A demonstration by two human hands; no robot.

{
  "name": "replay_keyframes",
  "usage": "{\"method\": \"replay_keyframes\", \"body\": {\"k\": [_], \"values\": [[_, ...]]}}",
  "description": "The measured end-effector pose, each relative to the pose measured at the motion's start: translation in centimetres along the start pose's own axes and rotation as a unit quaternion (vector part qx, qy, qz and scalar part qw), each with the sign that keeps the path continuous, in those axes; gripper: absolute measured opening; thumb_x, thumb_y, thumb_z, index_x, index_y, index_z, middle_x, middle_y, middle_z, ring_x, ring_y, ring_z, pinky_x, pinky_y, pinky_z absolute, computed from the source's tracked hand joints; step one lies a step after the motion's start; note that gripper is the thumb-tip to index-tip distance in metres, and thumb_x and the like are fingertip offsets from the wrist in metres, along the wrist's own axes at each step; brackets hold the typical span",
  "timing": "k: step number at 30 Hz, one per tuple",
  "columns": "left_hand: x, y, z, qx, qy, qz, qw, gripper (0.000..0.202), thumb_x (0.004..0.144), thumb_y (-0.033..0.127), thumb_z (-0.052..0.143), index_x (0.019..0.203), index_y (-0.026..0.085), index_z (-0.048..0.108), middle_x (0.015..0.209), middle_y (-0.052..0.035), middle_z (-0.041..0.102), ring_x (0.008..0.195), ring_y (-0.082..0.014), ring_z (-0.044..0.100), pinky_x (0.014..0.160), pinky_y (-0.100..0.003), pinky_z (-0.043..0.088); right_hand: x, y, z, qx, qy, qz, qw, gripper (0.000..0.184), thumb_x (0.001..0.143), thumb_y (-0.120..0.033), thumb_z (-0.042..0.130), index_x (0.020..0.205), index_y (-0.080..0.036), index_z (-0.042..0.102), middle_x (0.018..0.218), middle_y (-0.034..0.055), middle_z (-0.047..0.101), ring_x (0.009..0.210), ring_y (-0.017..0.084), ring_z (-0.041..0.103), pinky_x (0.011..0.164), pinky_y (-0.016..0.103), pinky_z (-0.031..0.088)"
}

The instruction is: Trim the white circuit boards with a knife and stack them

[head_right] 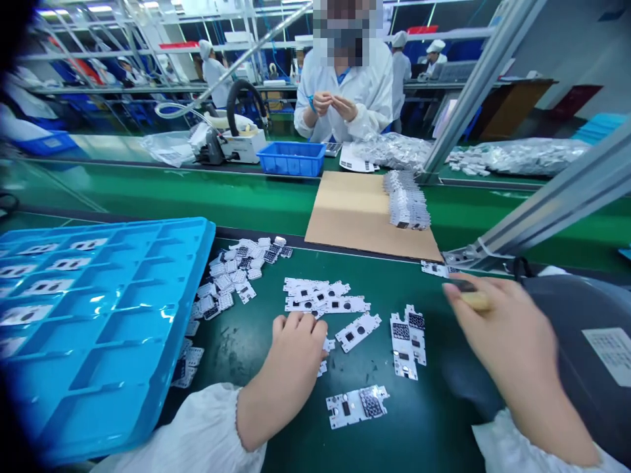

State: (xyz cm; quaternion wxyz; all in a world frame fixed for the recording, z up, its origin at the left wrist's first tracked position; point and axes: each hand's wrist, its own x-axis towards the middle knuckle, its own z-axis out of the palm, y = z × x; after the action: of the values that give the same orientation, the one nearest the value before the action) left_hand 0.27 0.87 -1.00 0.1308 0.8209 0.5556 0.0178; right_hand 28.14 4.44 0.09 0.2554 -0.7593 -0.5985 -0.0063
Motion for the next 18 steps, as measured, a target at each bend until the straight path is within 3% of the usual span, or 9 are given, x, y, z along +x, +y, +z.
{"method": "replay_keyframes", "body": {"k": [3, 5, 9, 14, 16, 18], "values": [[-0.2, 0.2, 0.0, -0.002, -0.001, 0.011, 1.000, 0.016, 0.078, 0.007, 0.051, 0.092, 0.011, 0.058, 0.095, -0.0133, 0.060, 0.092, -0.0301, 0.054, 0.082, -0.051, 0.039, 0.6, -8.3, 1.6, 0.092, -0.127, -0.121, 0.980, 0.028, 0.078, -0.046, 0.054, 0.091, -0.025, 0.067, 0.091, 0.0063, 0.065, 0.080, 0.021, 0.060, 0.067, 0.032, 0.046], [-0.4, 0.5, 0.0, -0.003, -0.004, 0.017, 1.000, 0.022, 0.079, 0.002, 0.043, 0.091, 0.011, 0.058, 0.093, -0.0133, 0.060, 0.089, -0.0283, 0.055, 0.081, -0.049, 0.040, 1.1, -14.0, 3.4, 0.134, -0.240, -0.221, 0.936, 0.024, 0.082, -0.040, 0.053, 0.097, -0.027, 0.066, 0.096, 0.0026, 0.065, 0.085, 0.016, 0.060, 0.073, 0.028, 0.046], [-0.3, 0.6, 0.4, -0.008, -0.002, 0.014, 1.000, 0.032, 0.080, -0.001, 0.038, 0.099, 0.012, 0.060, 0.095, -0.0138, 0.060, 0.088, -0.0267, 0.055, 0.080, -0.045, 0.041, 1.6, -22.4, 8.0, 0.130, -0.322, -0.343, 0.873, 0.022, 0.079, -0.030, 0.061, 0.101, -0.029, 0.066, 0.096, 0.0003, 0.062, 0.085, 0.015, 0.059, 0.075, 0.026, 0.045], [0.7, 0.3, 1.8, -0.086, 0.035, -0.038, 0.995, 0.041, 0.080, 0.008, 0.045, 0.114, 0.025, 0.060, 0.107, -0.0086, 0.063, 0.093, -0.0236, 0.054, 0.082, -0.037, 0.038, 1.3, -26.7, 11.9, 0.067, -0.342, -0.413, 0.841, 0.018, 0.083, -0.025, 0.058, 0.098, -0.015, 0.061, 0.100, 0.0051, 0.058, 0.084, 0.016, 0.056, 0.077, 0.036, 0.046], [0.9, 0.1, 2.5, -0.110, 0.071, -0.059, 0.990, 0.042, 0.081, 0.008, 0.044, 0.112, 0.029, 0.061, 0.102, -0.0051, 0.066, 0.088, -0.0226, 0.055, 0.078, -0.036, 0.038, 1.2, -27.1, 12.1, 0.056, -0.338, -0.414, 0.843, 0.016, 0.083, -0.025, 0.059, 0.095, -0.014, 0.060, 0.101, 0.0054, 0.057, 0.084, 0.015, 0.055, 0.077, 0.036, 0.046], [1.0, -0.1, 3.2, -0.108, 0.118, -0.049, 0.986, 0.034, 0.083, 0.010, 0.043, 0.100, 0.027, 0.067, 0.093, -0.0058, 0.068, 0.084, -0.0232, 0.056, 0.074, -0.035, 0.037, 1.2, -26.8, 11.5, 0.064, -0.331, -0.404, 0.851, 0.017, 0.078, -0.025, 0.063, 0.091, -0.014, 0.061, 0.103, 0.0059, 0.057, 0.082, 0.015, 0.055, 0.075, 0.035, 0.047]]}}
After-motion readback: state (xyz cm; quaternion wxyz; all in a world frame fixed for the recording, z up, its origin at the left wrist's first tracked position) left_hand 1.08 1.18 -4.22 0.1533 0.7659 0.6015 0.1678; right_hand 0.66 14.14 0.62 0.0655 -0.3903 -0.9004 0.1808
